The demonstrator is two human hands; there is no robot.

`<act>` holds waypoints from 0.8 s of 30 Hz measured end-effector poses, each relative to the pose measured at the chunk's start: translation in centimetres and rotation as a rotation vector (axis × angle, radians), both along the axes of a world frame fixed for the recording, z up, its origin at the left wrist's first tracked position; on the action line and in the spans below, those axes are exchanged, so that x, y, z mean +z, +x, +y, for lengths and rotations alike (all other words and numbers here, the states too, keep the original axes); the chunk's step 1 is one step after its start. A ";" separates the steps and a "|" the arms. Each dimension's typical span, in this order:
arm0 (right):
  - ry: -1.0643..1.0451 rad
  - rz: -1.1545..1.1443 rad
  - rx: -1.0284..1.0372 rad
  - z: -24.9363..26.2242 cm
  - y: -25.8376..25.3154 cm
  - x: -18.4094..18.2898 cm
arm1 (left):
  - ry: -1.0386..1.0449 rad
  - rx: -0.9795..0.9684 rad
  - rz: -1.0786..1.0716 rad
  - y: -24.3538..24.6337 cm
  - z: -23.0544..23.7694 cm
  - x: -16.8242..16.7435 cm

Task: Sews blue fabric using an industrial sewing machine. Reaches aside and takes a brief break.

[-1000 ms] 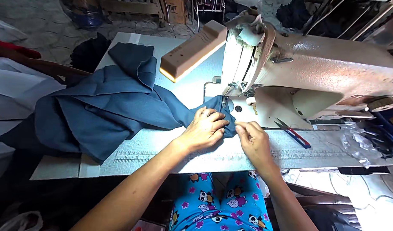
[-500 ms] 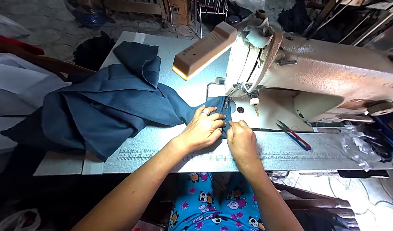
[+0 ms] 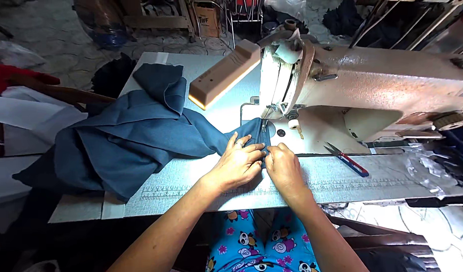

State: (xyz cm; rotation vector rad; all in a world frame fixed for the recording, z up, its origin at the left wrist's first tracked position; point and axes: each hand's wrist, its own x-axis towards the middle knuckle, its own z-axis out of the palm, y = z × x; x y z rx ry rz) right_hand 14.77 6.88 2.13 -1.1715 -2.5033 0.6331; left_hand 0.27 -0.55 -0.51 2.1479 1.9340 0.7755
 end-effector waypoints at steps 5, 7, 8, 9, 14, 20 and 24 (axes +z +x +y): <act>0.013 0.032 0.046 1.0 -0.3 -0.5 | 0.025 0.006 -0.014 -0.2 0.5 -0.2; 0.026 0.032 0.055 1.5 -0.6 -0.5 | 0.035 0.012 -0.021 -0.5 0.9 -0.3; 0.027 0.032 0.059 1.7 -0.7 -0.5 | 0.032 0.014 -0.029 -0.6 1.1 -0.3; 0.026 0.033 0.063 2.0 -0.9 -0.5 | 0.031 0.019 -0.034 -0.8 1.3 -0.3; 0.043 0.119 0.070 3.2 -1.6 -1.2 | 0.001 0.029 -0.078 -1.9 2.7 0.2; 0.090 0.204 0.113 3.5 -1.0 -1.9 | -0.050 0.043 0.092 -3.8 4.6 2.4; 0.077 0.383 0.223 2.4 0.9 -2.6 | 0.125 -0.043 0.095 -2.2 2.7 1.9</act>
